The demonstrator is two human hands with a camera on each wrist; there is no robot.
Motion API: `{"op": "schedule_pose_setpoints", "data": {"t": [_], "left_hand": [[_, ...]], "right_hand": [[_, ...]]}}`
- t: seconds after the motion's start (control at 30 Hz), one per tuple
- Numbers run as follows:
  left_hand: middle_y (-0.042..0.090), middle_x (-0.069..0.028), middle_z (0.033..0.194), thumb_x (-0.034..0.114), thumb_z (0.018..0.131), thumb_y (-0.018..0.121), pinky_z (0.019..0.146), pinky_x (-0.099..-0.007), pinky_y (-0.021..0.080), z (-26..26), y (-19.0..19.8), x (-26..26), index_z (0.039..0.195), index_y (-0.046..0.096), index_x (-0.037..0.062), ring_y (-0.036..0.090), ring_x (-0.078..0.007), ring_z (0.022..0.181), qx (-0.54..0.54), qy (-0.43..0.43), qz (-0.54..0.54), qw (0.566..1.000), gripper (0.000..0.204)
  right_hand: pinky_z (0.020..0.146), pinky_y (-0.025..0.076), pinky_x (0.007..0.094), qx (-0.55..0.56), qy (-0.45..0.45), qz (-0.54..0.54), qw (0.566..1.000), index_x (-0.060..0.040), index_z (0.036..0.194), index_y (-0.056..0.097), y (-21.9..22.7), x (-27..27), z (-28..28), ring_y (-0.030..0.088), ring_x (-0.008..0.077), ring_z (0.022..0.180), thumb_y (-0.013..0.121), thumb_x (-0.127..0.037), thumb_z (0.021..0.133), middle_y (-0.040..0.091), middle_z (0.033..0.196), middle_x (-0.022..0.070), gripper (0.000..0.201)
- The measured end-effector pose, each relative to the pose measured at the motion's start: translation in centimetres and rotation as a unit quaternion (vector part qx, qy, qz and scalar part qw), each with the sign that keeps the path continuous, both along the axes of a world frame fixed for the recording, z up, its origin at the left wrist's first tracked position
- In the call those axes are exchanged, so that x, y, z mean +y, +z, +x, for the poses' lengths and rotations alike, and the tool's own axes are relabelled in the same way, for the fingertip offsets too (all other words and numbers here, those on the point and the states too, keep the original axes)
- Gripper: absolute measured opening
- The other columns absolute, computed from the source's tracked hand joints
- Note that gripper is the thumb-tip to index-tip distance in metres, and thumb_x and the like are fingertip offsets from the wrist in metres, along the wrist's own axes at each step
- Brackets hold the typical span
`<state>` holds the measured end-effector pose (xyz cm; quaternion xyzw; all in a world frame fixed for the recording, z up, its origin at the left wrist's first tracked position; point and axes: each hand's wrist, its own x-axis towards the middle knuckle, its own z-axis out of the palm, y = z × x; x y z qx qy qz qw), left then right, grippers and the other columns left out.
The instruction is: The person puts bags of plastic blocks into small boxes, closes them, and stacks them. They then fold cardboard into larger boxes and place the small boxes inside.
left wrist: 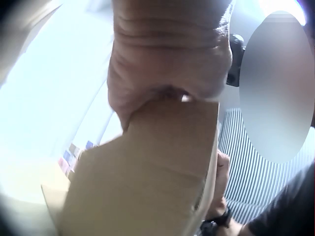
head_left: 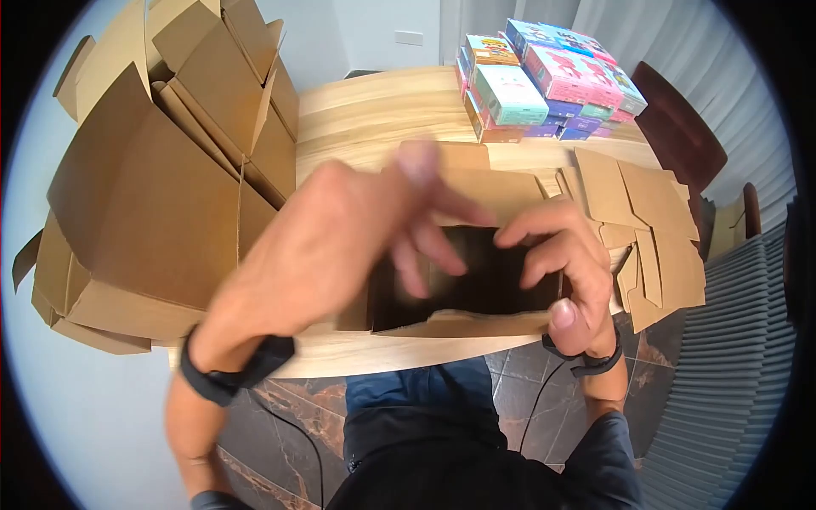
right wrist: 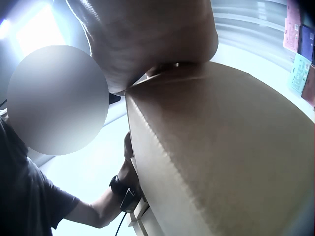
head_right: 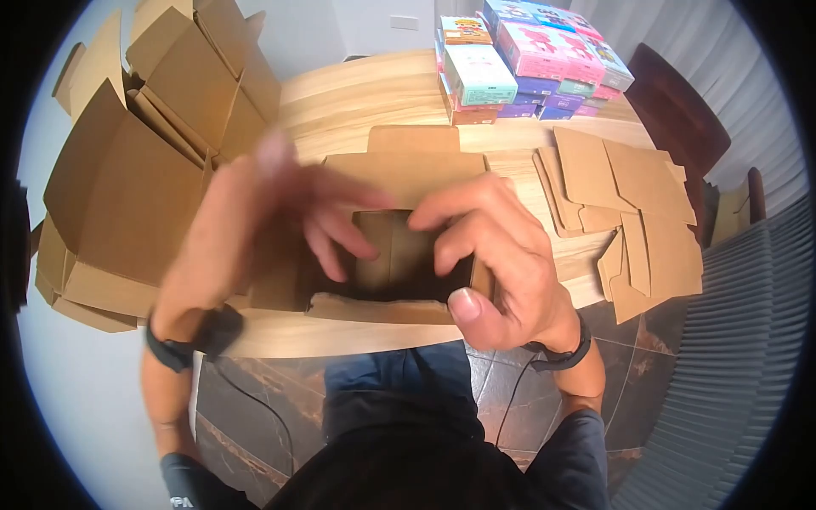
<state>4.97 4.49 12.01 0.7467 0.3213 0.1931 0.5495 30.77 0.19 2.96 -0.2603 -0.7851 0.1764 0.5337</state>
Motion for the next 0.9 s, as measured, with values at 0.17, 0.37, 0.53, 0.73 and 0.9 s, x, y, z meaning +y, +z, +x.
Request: {"op": "schedule_pose_setpoints", "data": {"t": [0.17,0.37,0.53,0.73,0.9], "left_hand": [[0.077,-0.0191,0.104,0.036,0.113,0.034,0.11,-0.0397,0.045,2.4,-4.7,-0.2,0.123,0.067,-0.0074,0.075,-0.031,0.09,-0.151,0.107,0.113,0.976,0.056],[0.064,-0.0163,0.069,0.035,0.11,0.042,0.074,-0.0427,0.05,0.1,-4.3,-0.2,0.098,0.069,0.0015,0.064,-0.0389,0.072,0.044,0.004,0.229,0.972,0.044],[0.073,-0.0138,0.083,0.025,0.107,0.045,0.078,-0.0457,0.05,2.2,-3.9,-1.3,0.117,0.07,0.0032,0.068,-0.0364,0.08,0.158,0.03,0.245,0.956,0.034],[0.075,-0.0107,0.119,0.026,0.091,0.07,0.096,-0.0457,0.05,-0.4,-5.9,-0.6,0.13,0.066,0.0048,0.07,-0.0291,0.108,-0.042,-0.011,0.216,0.975,0.045],[0.069,-0.0119,0.135,0.034,0.073,0.085,0.119,-0.0505,0.037,-1.5,-4.7,-0.7,0.133,0.065,0.0023,0.065,-0.0307,0.124,0.01,0.01,0.129,0.992,0.071]], "right_hand": [[0.077,0.047,0.0339,-0.051,0.128,-0.084,0.987,-0.0043,0.076,0.059,1.4,0.6,1.8,0.057,0.0207,0.081,0.056,-0.025,0.101,0.064,0.105,0.0163,0.033],[0.079,0.052,0.0349,-0.017,0.189,-0.126,0.974,-0.0015,0.082,0.062,1.6,1.1,3.3,0.062,0.0213,0.086,0.055,-0.035,0.107,0.062,0.108,0.0182,0.043],[0.08,0.05,0.0317,-0.074,0.107,-0.177,0.976,0.0003,0.088,0.063,2.2,1.3,2.5,0.064,0.0207,0.094,0.063,-0.018,0.102,0.063,0.112,0.0155,0.023],[0.098,0.049,0.0347,-0.051,0.042,-0.097,0.993,-0.0015,0.108,0.065,0.9,1.3,-0.6,0.061,0.0252,0.119,0.07,-0.003,0.092,0.059,0.126,0.0152,0.016],[0.102,0.051,0.0362,0.32,-0.036,-0.107,0.941,-0.0007,0.105,0.066,-2.4,-0.4,-1.6,0.063,0.0306,0.123,0.065,0.003,0.095,0.063,0.125,0.0209,0.011]]}}
